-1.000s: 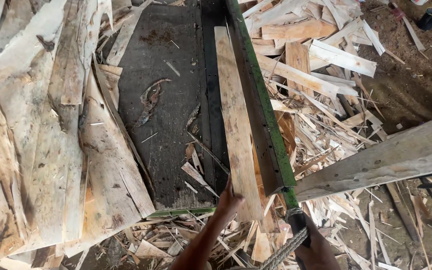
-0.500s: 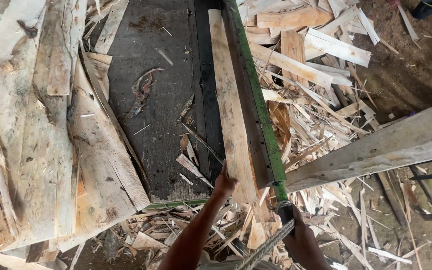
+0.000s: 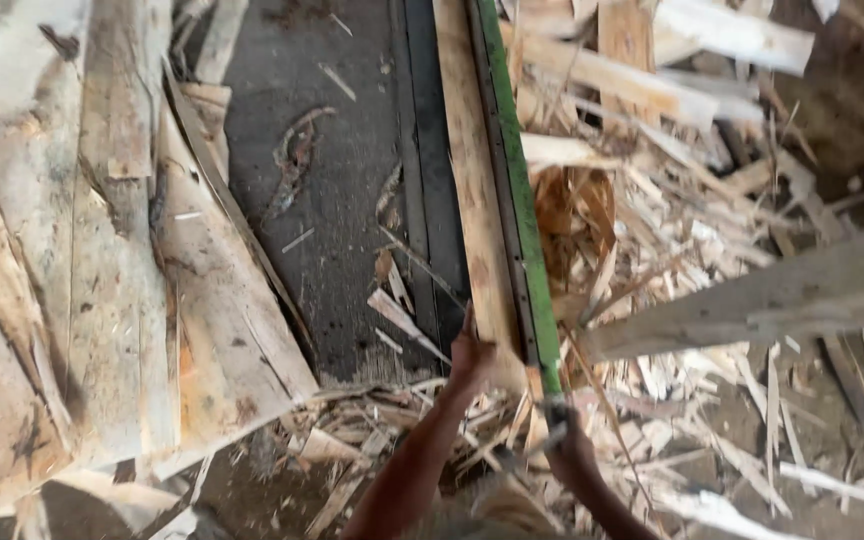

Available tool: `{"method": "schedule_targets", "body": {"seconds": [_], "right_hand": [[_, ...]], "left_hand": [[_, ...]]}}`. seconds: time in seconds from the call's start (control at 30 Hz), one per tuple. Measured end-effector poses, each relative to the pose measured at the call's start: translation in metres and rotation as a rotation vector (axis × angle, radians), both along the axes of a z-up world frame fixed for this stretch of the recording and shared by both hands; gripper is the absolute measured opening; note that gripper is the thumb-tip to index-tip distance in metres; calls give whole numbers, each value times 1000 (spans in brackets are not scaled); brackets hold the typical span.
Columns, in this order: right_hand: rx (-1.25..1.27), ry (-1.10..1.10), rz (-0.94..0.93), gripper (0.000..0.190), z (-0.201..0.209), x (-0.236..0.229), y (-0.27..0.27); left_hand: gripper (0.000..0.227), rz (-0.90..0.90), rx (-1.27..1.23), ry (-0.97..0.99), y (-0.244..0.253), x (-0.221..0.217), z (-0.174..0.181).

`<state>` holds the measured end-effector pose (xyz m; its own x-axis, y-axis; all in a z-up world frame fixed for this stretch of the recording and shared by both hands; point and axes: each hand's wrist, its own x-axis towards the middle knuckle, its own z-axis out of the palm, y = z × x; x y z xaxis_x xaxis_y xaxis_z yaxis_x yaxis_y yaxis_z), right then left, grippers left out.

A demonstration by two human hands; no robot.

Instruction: The person repeatedly places long pieces of wood onto a green metal splitting machine. They push the wood through the machine to split it into smaller planks and then remove the split pieces, placing them into a pile.

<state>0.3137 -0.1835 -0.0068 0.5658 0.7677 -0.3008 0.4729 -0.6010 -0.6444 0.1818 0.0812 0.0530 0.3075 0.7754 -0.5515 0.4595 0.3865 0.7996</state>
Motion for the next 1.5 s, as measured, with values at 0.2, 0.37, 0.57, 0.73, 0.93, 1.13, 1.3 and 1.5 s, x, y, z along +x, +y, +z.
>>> {"method": "schedule_targets", "body": {"seconds": [0.2,0.37,0.57,0.73,0.93,1.13,1.3,1.5], "right_hand": [[-43,187,-49,48,85,-1,26],[-52,236,-71,48,187,-8,40],[-132,30,26,56,144,11,34],[7,107,-3,60,151,17,34],[-199,225,-82,59,201,5,42],[-101,138,-16,65,158,16,31],[-107,17,-26,61,37,20,30],[-15,2,-37,49,-5,5,30]], "left_hand": [[96,-11,129,54,5,-8,-9],[88,-7,206,-8,19,-54,55],[79,89,86,47,13,-68,83],[71,4,39,110,-16,-54,54],[70,227,66,-233,-50,-46,34],[72,286,-85,-321,-63,-47,68],[75,252,-220,-226,-79,-70,62],[70,87,-75,-162,-158,-220,-71]]}}
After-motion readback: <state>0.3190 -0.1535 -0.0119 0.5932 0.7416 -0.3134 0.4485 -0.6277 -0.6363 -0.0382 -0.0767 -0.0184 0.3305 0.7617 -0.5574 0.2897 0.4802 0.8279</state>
